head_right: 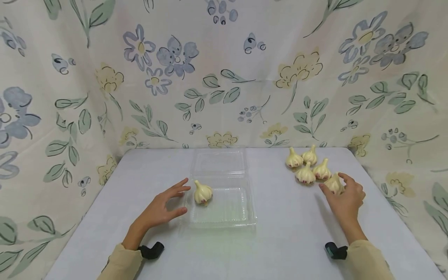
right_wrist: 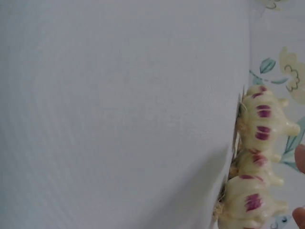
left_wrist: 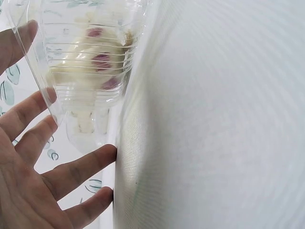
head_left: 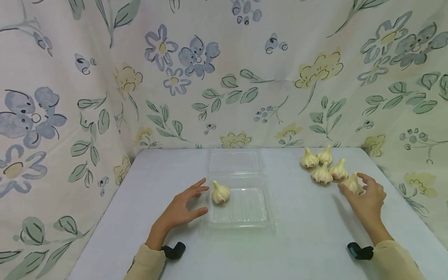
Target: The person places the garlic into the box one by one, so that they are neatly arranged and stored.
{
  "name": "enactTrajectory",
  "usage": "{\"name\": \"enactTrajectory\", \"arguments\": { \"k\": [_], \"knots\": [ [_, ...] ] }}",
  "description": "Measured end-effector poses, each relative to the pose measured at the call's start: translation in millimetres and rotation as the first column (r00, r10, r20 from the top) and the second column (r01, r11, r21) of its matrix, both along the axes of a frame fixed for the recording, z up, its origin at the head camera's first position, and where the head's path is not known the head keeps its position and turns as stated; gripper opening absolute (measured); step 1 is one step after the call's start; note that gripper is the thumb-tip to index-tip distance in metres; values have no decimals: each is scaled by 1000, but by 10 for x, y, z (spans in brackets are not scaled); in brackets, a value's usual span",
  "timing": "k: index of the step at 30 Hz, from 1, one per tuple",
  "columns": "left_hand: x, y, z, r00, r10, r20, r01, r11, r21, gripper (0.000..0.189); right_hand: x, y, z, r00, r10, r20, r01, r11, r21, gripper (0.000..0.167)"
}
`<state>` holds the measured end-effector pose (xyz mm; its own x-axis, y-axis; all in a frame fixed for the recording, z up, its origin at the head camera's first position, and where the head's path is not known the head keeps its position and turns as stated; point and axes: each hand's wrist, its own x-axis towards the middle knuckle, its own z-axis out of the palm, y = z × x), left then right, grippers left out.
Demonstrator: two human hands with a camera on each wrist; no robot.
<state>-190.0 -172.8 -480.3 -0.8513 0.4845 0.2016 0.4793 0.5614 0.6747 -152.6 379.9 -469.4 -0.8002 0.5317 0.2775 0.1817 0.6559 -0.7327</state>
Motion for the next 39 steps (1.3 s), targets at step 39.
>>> {"name": "enactTrajectory", "arguments": {
  "k": [39],
  "knots": [
    [3,-6,7,1000,4,7,-4,1000,-11,64,19,428,-39,917,178,357,-139,981,-133,91]
  ]
}}
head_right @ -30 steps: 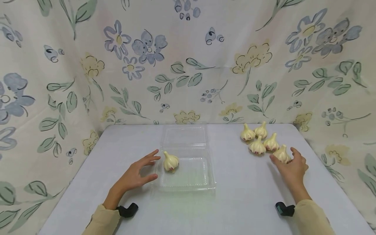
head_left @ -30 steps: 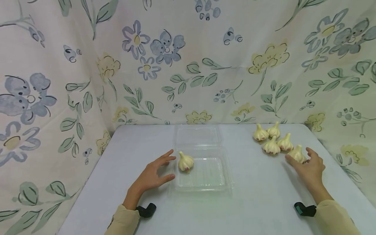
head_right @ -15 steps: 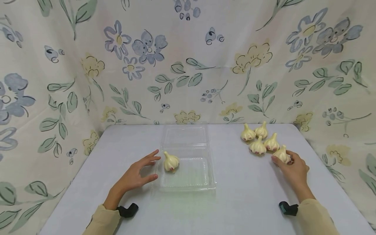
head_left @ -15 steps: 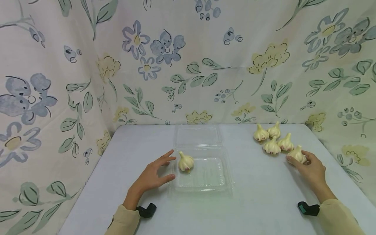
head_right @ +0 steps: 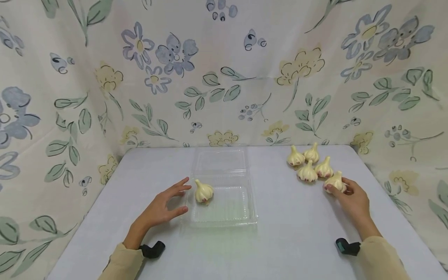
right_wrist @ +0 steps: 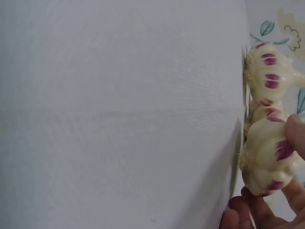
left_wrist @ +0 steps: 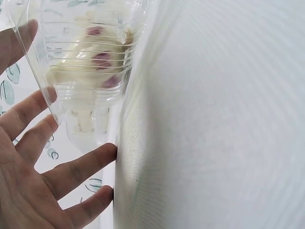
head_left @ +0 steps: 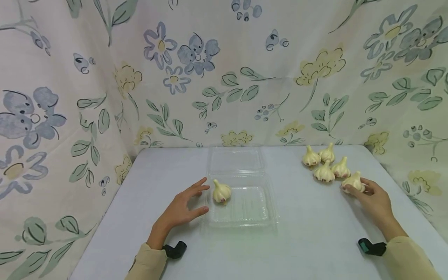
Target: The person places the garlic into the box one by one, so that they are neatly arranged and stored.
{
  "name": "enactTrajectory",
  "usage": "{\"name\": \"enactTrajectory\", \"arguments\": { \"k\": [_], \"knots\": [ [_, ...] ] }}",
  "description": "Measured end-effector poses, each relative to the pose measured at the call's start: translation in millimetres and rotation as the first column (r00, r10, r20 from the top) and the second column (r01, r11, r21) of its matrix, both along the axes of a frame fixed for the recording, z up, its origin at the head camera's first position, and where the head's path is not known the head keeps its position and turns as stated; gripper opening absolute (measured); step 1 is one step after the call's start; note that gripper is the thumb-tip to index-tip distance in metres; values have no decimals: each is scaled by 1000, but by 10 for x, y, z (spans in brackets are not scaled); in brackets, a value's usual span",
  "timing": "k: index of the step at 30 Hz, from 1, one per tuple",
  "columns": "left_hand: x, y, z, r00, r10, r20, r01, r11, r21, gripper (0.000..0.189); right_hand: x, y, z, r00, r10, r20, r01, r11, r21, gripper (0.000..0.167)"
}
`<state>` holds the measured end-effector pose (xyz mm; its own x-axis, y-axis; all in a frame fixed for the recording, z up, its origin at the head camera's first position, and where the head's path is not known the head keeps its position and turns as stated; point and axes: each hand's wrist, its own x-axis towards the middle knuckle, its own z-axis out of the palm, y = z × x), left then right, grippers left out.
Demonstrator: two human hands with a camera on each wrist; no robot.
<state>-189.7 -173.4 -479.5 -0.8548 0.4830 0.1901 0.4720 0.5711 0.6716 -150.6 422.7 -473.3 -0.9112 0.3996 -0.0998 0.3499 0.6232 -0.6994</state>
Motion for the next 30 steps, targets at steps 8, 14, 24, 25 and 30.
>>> {"name": "enactTrajectory", "arguments": {
  "k": [8,14,24,25,30],
  "knots": [
    [8,0,1,1000,4,13,-4,1000,4,64,18,-62,37,999,-18,36,20,998,-57,95],
    [1,1,4,1000,-2,3,2,1000,3,65,6,-175,95,1000,-10,7,11,996,-94,94],
    [-4,-9,-2,1000,10,16,-10,1000,-2,65,-24,-447,226,992,73,-103,-78,996,-46,85],
    [-3,-9,-3,1000,11,16,-11,1000,0,65,-26,-475,236,990,84,-113,-89,995,-44,84],
    [0,-4,0,1000,2,15,-2,1000,9,65,-39,-602,267,980,125,-156,-133,990,-38,78]
  ]
}}
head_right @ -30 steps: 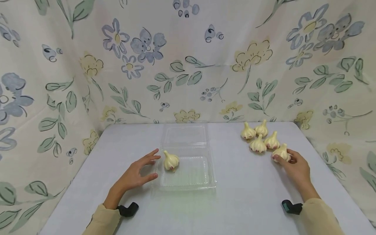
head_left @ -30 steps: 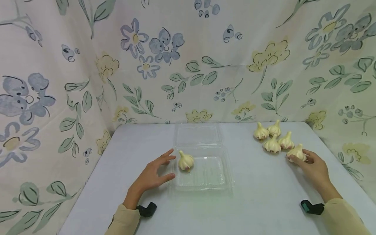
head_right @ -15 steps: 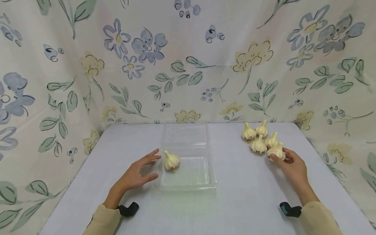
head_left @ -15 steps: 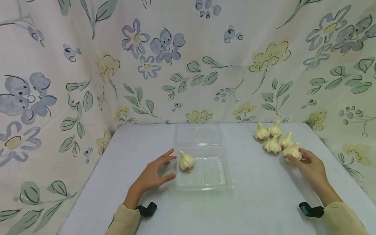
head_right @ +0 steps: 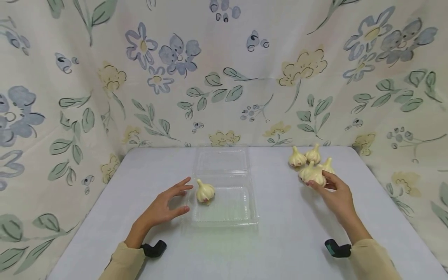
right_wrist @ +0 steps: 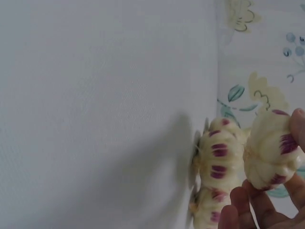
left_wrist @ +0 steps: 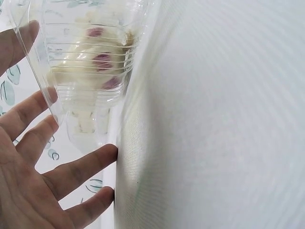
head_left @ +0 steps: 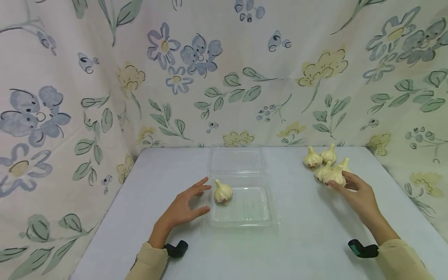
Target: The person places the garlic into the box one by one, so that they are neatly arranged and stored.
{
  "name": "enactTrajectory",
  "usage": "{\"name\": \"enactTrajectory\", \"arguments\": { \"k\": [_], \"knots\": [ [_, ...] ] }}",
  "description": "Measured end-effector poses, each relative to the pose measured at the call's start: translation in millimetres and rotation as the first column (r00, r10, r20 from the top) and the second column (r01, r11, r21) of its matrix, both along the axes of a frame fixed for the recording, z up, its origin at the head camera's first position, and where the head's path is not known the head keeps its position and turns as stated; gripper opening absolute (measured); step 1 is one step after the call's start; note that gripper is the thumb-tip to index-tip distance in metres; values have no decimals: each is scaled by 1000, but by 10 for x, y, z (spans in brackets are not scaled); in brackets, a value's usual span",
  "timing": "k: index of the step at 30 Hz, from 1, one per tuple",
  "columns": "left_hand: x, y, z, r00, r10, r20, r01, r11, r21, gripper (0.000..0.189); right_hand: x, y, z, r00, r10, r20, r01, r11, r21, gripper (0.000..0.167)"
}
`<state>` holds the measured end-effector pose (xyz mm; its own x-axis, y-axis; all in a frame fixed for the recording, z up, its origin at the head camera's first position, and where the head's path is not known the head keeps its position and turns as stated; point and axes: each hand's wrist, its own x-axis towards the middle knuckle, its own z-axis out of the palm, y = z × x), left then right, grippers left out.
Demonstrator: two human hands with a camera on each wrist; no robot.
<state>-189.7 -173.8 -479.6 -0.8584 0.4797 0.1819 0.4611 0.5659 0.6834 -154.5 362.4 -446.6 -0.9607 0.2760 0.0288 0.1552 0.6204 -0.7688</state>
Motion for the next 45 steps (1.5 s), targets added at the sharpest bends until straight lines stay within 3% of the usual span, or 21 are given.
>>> {"name": "enactTrajectory", "arguments": {
  "k": [14,29,45],
  "knots": [
    [-3,5,-2,1000,4,-4,-4,1000,-11,65,19,-304,80,993,97,-65,-98,995,-6,72],
    [-13,4,-1,1000,-3,2,3,1000,0,64,-74,-628,212,975,180,-130,-184,983,-17,65],
    [-4,5,3,1000,4,9,-4,1000,-11,65,-150,-952,241,960,188,-207,-224,960,-166,49]
  ]
}}
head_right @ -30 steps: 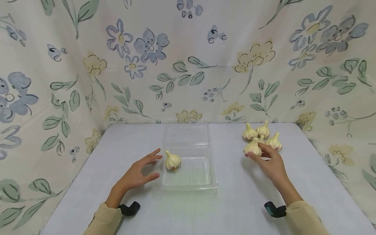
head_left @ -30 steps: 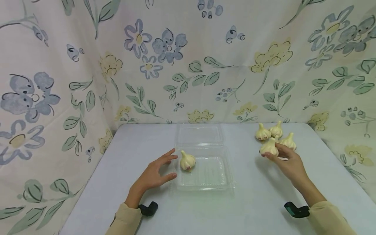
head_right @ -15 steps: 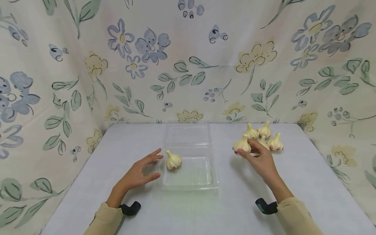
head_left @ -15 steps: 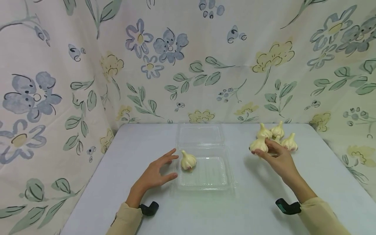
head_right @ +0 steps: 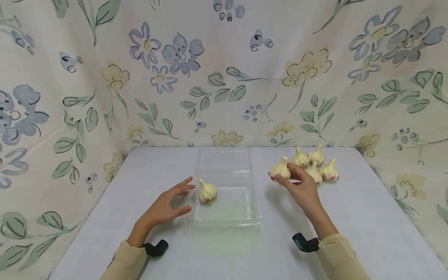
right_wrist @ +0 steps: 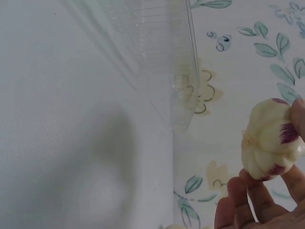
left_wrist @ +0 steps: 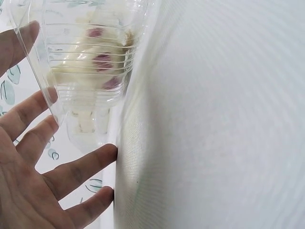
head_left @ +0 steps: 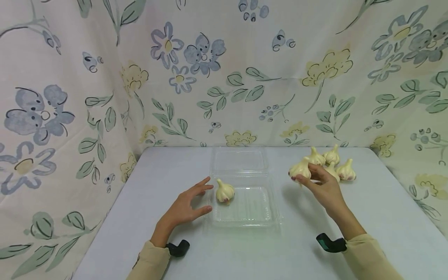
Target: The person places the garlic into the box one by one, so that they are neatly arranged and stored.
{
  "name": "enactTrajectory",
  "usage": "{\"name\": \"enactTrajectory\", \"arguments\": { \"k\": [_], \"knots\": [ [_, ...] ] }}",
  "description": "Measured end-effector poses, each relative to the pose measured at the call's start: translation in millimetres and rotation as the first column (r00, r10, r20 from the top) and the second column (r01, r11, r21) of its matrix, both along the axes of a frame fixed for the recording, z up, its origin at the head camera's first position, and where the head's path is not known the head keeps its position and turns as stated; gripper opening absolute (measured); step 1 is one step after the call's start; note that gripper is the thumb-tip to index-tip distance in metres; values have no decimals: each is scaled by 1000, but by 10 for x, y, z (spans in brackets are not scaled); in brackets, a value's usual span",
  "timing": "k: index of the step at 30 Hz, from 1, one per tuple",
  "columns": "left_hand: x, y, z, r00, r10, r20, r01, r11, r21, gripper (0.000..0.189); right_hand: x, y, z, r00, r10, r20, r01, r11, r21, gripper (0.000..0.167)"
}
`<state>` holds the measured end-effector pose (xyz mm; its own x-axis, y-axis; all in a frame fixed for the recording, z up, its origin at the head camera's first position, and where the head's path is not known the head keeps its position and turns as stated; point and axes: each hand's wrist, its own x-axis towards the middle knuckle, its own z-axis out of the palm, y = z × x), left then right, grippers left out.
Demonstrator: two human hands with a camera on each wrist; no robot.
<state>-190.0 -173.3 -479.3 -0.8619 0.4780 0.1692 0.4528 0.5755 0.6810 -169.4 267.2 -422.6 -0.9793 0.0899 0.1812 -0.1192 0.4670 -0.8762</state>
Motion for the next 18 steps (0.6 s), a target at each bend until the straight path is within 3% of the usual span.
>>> {"name": "enactTrajectory", "arguments": {
  "k": [18],
  "knots": [
    [1,3,7,1000,2,8,-2,1000,7,64,-62,-343,-89,996,77,40,-73,993,-91,52]
  ]
}}
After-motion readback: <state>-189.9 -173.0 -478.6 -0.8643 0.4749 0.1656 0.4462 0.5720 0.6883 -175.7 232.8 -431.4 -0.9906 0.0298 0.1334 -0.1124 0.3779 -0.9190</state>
